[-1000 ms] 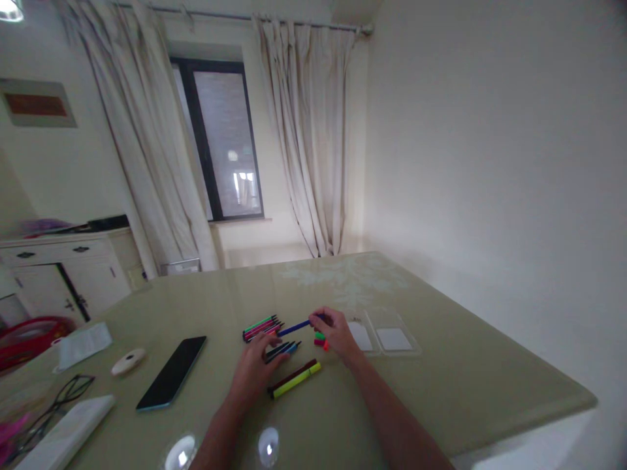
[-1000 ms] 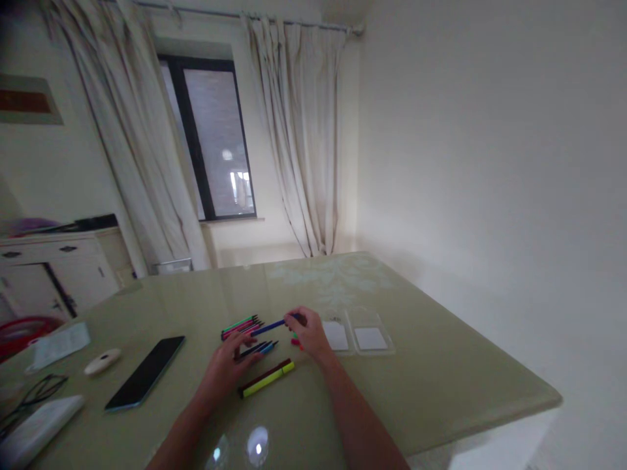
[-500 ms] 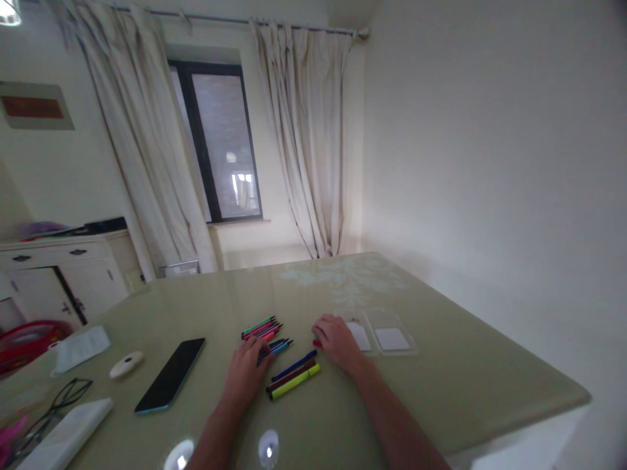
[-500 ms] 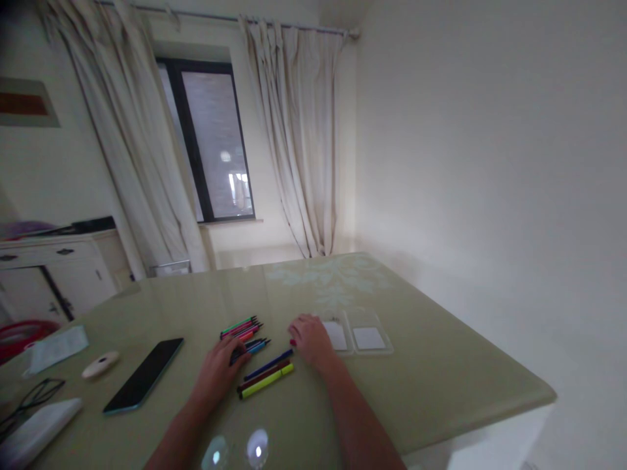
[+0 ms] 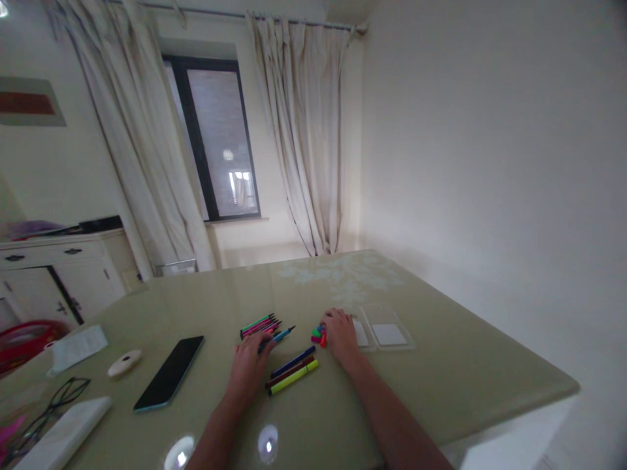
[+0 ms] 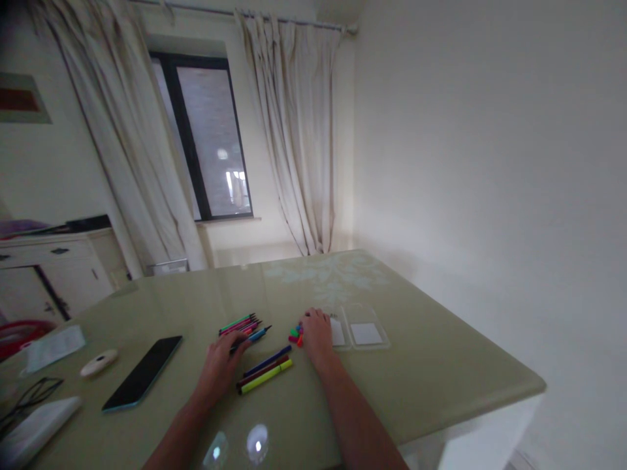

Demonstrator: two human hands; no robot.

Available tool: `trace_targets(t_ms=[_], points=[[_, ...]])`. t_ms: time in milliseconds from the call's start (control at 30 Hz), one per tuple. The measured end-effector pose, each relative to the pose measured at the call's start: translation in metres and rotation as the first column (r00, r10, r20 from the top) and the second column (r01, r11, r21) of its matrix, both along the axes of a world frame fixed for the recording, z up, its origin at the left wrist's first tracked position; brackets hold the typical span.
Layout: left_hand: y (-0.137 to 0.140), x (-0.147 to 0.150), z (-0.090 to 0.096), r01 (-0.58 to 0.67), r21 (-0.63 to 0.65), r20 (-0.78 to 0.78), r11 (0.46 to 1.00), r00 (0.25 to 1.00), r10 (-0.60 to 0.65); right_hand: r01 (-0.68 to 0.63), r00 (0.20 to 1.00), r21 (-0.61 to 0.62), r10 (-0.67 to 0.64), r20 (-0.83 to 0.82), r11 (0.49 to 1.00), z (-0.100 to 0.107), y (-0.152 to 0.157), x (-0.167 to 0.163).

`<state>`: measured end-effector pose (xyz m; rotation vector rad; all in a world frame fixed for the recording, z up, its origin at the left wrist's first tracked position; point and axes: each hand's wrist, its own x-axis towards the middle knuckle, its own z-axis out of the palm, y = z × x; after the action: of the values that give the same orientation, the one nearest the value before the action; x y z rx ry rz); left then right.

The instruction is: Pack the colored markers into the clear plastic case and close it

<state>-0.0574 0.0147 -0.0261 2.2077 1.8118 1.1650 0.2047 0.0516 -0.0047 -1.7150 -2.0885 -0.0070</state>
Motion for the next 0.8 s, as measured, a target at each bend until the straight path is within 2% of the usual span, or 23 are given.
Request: trace_targets(t_ms=[200,300,433,667,800], points=[[0.01,-0.002,-0.014,0.133,0.079,0.075,0.988,0.987,-0.139,0.016,0.999,-0.012,-0.016,-0.029,1.0,-0.004,0.0,0.0],[0.011,-0.002,-0.014,0.15,0.117,0.088,0.982,0.983,-0.161,0.03,0.999,-0.004,-0.03,-0.033,1.0,-0.004,0.0,-0.001],[0.01,-0.001,-0.012,0.137,0.105,0.106,0.985,0.983,-0.148,0.037,0.997,0.018,-0.036,-0.07,0.999,-0.001,0.0,-0.003],[0.004,0.002,-0.007,0.128,0.084,0.108,0.988,0.985,-0.137,-0.089,0.972,0.08,0.104,-0.212,0.993,0.006,-0.003,-0.013],[0.002,0.004,-0.003,0.135,0.073,0.111,0.988,0.984,-0.142,-0.234,0.867,0.125,0.265,-0.423,0.964,0.01,-0.006,-0.018]])
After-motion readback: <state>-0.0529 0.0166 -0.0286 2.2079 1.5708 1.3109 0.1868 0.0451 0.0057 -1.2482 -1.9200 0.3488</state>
